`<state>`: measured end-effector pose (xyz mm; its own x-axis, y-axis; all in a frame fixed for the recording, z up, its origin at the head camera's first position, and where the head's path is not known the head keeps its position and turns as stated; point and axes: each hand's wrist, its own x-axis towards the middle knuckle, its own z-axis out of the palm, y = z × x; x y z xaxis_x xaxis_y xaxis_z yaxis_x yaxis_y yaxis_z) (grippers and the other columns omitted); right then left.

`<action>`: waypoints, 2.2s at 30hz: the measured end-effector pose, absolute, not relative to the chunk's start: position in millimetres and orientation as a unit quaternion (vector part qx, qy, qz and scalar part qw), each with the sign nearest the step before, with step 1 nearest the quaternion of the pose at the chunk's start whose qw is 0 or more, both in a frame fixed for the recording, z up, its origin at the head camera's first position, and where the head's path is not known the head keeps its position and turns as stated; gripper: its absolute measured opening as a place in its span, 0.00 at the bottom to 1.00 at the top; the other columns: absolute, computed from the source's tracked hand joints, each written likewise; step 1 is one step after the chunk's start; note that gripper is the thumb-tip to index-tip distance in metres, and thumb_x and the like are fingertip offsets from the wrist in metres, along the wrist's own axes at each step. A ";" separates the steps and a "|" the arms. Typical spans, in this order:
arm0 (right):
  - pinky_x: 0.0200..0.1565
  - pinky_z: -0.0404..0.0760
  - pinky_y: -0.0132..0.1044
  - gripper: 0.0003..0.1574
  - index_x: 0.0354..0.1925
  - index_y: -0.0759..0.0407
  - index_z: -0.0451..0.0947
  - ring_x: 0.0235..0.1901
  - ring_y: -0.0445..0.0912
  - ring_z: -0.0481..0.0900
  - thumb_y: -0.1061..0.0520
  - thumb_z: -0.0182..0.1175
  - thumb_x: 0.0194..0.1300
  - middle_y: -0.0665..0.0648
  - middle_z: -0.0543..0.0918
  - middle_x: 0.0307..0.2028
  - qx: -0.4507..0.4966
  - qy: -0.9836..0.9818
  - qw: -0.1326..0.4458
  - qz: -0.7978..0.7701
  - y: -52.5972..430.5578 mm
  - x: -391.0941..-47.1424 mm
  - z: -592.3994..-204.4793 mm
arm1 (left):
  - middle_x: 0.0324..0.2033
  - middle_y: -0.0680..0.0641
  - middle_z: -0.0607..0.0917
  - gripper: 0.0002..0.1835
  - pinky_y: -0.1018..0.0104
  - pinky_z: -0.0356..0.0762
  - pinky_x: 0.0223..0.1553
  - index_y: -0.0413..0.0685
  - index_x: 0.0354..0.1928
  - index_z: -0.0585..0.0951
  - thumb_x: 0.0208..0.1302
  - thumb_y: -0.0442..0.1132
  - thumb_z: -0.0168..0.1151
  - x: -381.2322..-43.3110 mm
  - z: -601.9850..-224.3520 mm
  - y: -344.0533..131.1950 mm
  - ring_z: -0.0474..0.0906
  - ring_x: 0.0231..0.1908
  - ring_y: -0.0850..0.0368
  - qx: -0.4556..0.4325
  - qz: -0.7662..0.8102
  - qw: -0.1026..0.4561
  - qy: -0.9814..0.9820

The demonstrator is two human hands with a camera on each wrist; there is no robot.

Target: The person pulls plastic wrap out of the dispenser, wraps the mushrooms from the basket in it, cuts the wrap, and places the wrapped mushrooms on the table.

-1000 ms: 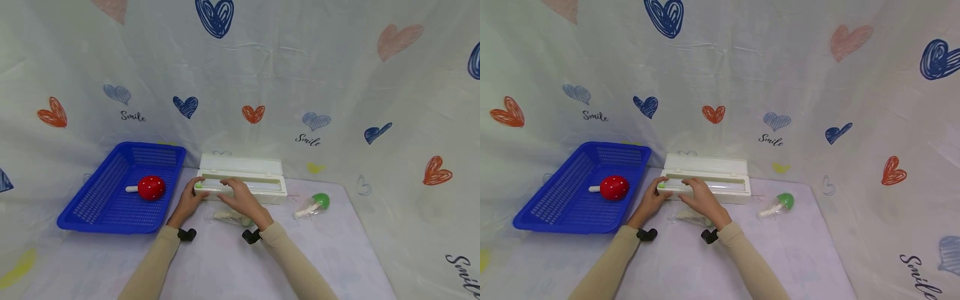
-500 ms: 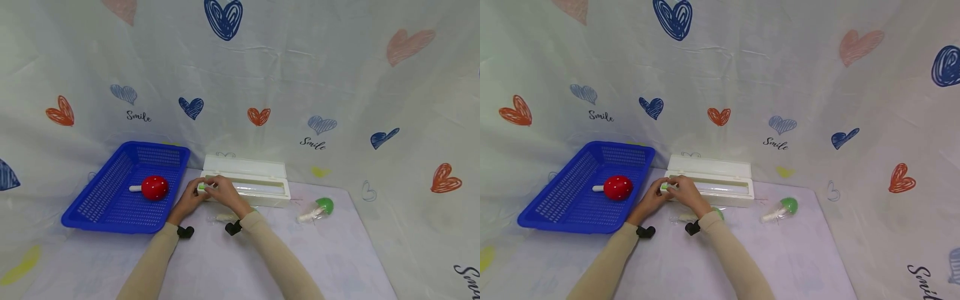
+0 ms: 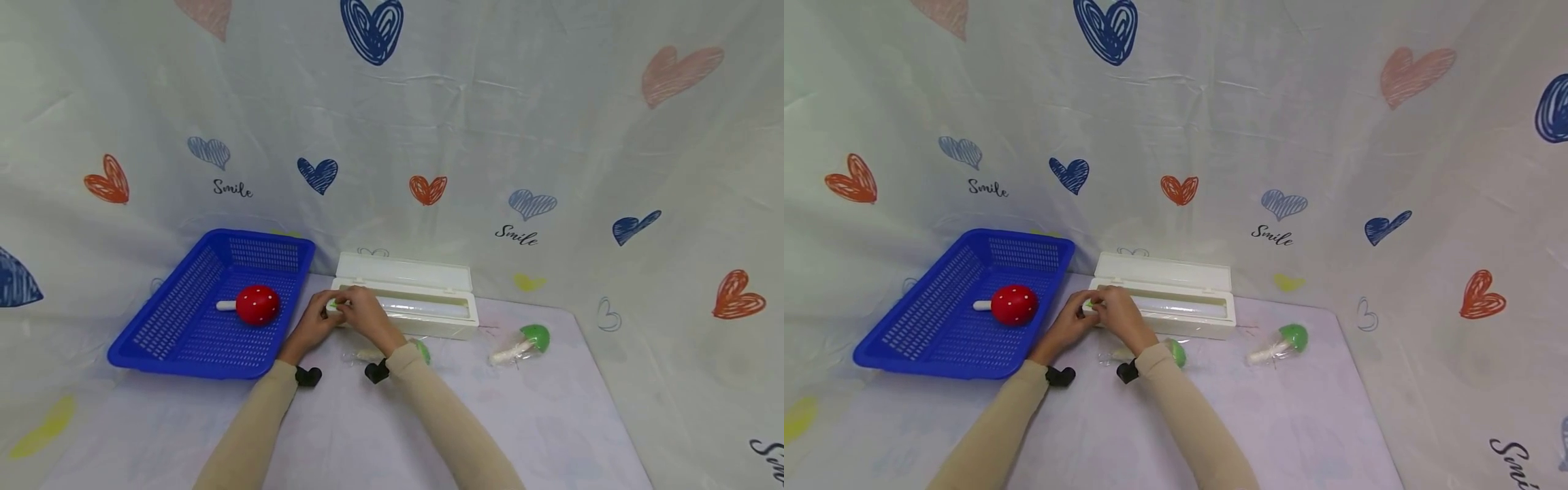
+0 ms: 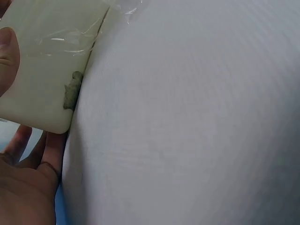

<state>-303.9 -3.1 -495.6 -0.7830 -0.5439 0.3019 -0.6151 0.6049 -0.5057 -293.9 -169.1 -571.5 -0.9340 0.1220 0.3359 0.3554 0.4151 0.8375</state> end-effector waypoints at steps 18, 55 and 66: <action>0.48 0.83 0.38 0.06 0.41 0.62 0.89 0.45 0.51 0.83 0.63 0.67 0.68 0.59 0.90 0.44 0.315 -0.904 0.041 0.287 38.0 -303.4 -488.0 | 0.61 0.34 0.74 0.21 0.65 0.66 0.43 0.44 0.55 0.81 0.60 0.34 0.75 -293.6 -567.9 -167.6 0.68 0.48 0.48 -0.123 -0.528 0.119 -0.832; 0.54 0.83 0.47 0.05 0.41 0.63 0.89 0.47 0.52 0.86 0.63 0.68 0.67 0.59 0.90 0.41 0.311 -0.897 0.031 0.312 72.4 -306.3 -491.8 | 0.61 0.34 0.74 0.23 0.68 0.66 0.42 0.44 0.59 0.81 0.62 0.35 0.73 -292.9 -568.8 -164.3 0.67 0.45 0.50 -0.128 -0.538 0.096 -0.828; 0.57 0.80 0.52 0.06 0.42 0.62 0.88 0.52 0.55 0.82 0.62 0.67 0.69 0.59 0.90 0.44 0.282 -0.904 0.017 0.322 101.1 -299.2 -491.9 | 0.62 0.34 0.74 0.24 0.68 0.65 0.41 0.43 0.60 0.81 0.63 0.34 0.73 -289.8 -569.1 -167.3 0.66 0.45 0.51 -0.130 -0.542 0.095 -0.825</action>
